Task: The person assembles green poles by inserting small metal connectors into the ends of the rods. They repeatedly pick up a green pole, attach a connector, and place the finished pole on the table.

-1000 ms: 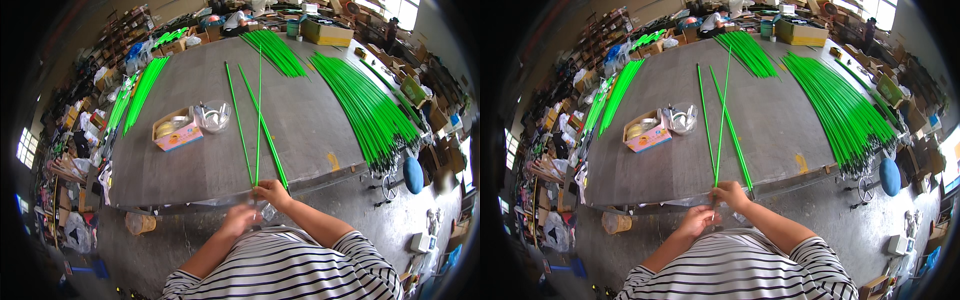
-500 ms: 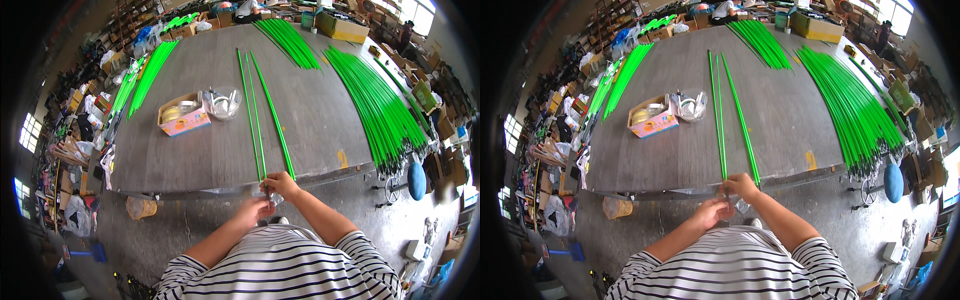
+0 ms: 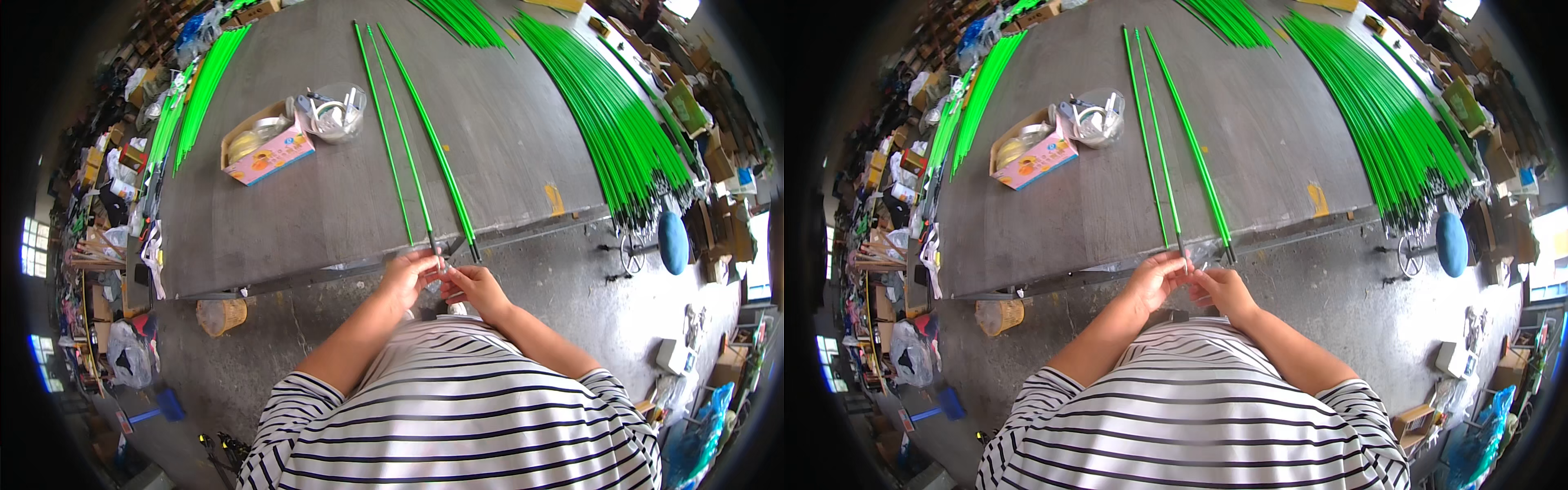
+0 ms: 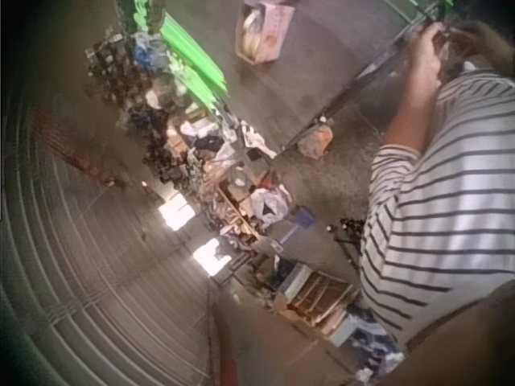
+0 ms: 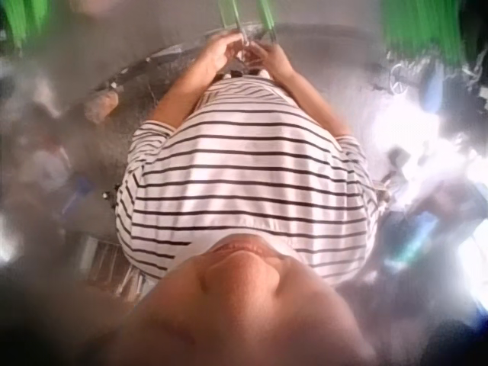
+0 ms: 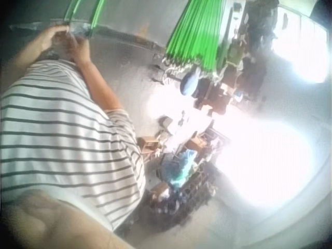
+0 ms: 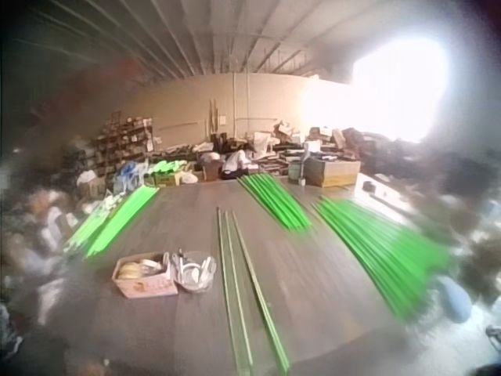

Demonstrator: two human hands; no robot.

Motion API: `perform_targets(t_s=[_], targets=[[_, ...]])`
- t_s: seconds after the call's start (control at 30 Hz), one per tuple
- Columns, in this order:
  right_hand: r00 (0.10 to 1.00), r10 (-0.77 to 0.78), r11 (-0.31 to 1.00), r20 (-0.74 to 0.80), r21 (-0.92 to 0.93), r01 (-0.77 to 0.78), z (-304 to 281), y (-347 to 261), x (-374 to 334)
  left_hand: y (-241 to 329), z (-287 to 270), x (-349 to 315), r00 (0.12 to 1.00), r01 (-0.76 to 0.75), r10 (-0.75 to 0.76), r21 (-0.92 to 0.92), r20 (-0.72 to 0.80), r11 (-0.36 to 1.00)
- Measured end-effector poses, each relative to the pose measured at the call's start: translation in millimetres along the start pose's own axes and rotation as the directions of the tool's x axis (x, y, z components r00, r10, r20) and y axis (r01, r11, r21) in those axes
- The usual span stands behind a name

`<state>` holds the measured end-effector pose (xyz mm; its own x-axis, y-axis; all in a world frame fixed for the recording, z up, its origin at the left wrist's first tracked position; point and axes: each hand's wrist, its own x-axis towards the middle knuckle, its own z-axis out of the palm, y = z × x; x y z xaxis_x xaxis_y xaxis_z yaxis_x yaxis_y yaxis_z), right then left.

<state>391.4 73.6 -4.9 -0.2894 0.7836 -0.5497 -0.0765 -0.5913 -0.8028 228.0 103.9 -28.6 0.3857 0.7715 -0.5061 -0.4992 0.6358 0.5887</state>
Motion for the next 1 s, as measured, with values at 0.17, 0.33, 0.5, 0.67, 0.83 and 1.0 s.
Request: perform_targets(t_s=[0.17, 0.33, 0.5, 0.67, 0.83, 1.0], targets=[[0.996, 0.042, 0.974, 0.076, 0.217, -0.058, -5, 4, -3, -2, 10, 8, 0.999, 0.051, -0.051, 0.009, -0.002, 0.999], [0.998, 0.019, 0.946, 0.057, 0.322, -0.036, -5, 3, -3, -1, 17, 9, 0.992, 0.117, -0.118, 0.02, 0.037, 0.993], [1.0, 0.011, 0.923, 0.02, 0.385, -0.018, -7, 10, -5, -7, 15, 11, 0.993, 0.104, -0.106, 0.036, 0.059, 0.994], [0.994, -0.019, 0.955, -0.108, 0.293, 0.05, -5, 11, -8, -11, 19, 10, 0.997, 0.058, -0.059, 0.028, 0.042, 0.998], [0.962, -0.077, 0.979, -0.263, 0.164, 0.124, -2, 14, -7, -17, 23, 10, 0.999, 0.033, -0.033, 0.017, 0.018, 0.999], [0.936, -0.076, 0.995, -0.344, 0.037, 0.094, 0, 8, -13, -18, 25, 11, 0.998, 0.052, -0.053, 0.024, 0.018, 0.998]])
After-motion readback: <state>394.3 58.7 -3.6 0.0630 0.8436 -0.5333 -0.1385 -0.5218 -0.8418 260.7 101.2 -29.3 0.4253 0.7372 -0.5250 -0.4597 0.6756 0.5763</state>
